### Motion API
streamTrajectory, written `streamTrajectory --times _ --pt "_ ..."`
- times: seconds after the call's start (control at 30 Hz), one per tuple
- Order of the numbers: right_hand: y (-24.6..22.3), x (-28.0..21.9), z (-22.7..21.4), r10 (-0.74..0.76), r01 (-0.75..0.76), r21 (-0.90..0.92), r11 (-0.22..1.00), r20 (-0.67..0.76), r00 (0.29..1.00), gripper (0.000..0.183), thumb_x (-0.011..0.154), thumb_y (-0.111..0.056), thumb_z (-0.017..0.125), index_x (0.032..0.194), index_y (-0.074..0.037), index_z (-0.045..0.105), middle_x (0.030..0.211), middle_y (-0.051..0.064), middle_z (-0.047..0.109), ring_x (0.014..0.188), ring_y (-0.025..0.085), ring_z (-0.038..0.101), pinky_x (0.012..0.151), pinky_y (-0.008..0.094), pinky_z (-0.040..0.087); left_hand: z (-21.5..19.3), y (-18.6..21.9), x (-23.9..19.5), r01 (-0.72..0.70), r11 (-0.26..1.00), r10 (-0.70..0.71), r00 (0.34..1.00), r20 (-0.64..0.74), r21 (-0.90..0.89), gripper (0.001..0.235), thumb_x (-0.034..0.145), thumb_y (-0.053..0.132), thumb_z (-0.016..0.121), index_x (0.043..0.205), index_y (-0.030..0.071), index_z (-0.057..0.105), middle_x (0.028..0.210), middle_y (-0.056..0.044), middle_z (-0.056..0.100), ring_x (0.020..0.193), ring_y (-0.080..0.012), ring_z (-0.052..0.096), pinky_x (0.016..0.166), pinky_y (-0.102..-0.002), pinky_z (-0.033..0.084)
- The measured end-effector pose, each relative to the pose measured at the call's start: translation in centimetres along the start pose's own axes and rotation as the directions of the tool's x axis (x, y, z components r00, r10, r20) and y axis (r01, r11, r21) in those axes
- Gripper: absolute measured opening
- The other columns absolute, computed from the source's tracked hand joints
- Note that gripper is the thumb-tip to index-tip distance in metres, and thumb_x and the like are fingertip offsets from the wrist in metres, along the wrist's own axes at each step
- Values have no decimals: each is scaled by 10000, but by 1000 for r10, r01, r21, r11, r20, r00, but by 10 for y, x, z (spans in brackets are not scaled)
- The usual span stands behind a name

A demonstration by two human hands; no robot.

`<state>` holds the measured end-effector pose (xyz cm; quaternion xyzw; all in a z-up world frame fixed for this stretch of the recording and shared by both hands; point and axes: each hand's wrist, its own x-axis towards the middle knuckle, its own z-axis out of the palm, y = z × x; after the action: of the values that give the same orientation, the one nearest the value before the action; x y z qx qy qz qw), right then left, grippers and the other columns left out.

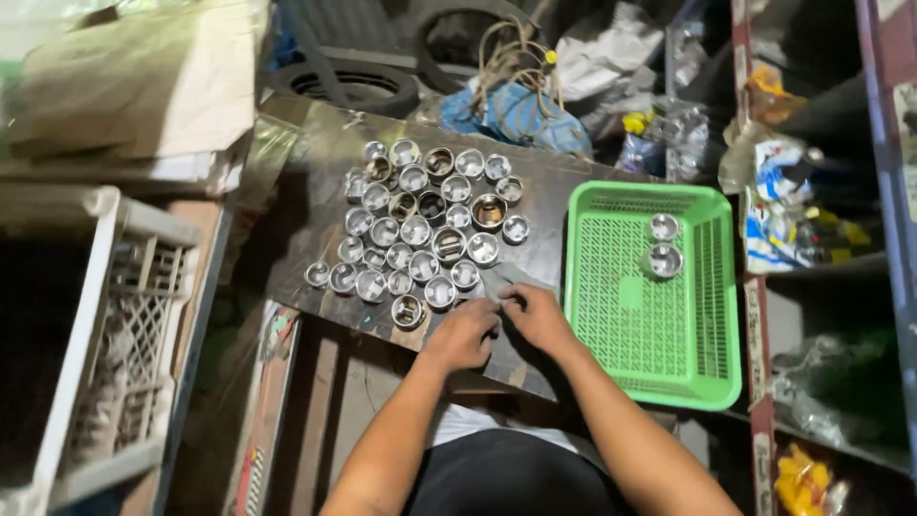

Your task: The recorder is sorting through a pile of motorcycle engine pistons at a workbench, cleaning them with a cloth and placing them into a green plastic basket.

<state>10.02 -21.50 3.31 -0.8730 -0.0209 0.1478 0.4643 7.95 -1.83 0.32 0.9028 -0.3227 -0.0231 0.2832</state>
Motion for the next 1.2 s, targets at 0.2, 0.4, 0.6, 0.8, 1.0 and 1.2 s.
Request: streamTrajectory --times 0.2,0.4,0.6,0.8,1.0,1.2 --pt "-20 15 19 58 -57 29 998 -45 997 231 906 -137 664 1093 -82 787 1053 196 782 1078 395 711 944 478 571 -21 -35 13 -186 982 185 982 41 29 329 715 246 674 941 14 733 1089 -204 720 1213 -360 641 1117 -457 458" --pt "-27 33 24 137 -97 145 985 -295 946 207 892 -112 676 1051 -124 807 955 157 792 925 317 752 801 409 604 -44 -49 52 -333 943 334 938 -95 27 194 758 217 669 859 63 729 920 -134 727 1040 -292 691 942 -427 515" --pt "-18 13 -16 156 -80 138 987 -745 649 222 883 -39 665 1052 -127 778 974 132 757 946 293 719 768 345 575 -47 -21 127 -402 915 404 904 -139 41 132 812 184 670 892 106 739 885 -75 717 970 -262 676 812 -404 495" --pt "60 8 -84 3 -318 -201 927 -841 541 549 733 -75 762 1267 -175 687 1378 159 538 1267 389 525 1069 530 458 -18 34 206 -346 934 353 932 -79 91 199 833 191 630 1009 131 701 1052 -43 689 1125 -240 594 944 -417 439" --pt "89 1 -143 160 -442 -345 828 -610 776 497 850 -178 692 1344 -232 691 1567 219 430 1425 493 399 1054 671 420 26 77 278 -246 947 187 945 269 205 654 869 200 659 1493 149 470 1511 -162 475 1413 -387 437 1116 -485 392" --pt "151 8 -135 43 -309 -327 893 -622 782 578 775 -147 746 1320 -339 718 1324 133 661 1280 321 599 1017 476 501 70 83 291 -221 903 138 961 238 368 394 957 141 573 1342 217 613 1479 -82 529 1304 -298 525 960 -423 458"
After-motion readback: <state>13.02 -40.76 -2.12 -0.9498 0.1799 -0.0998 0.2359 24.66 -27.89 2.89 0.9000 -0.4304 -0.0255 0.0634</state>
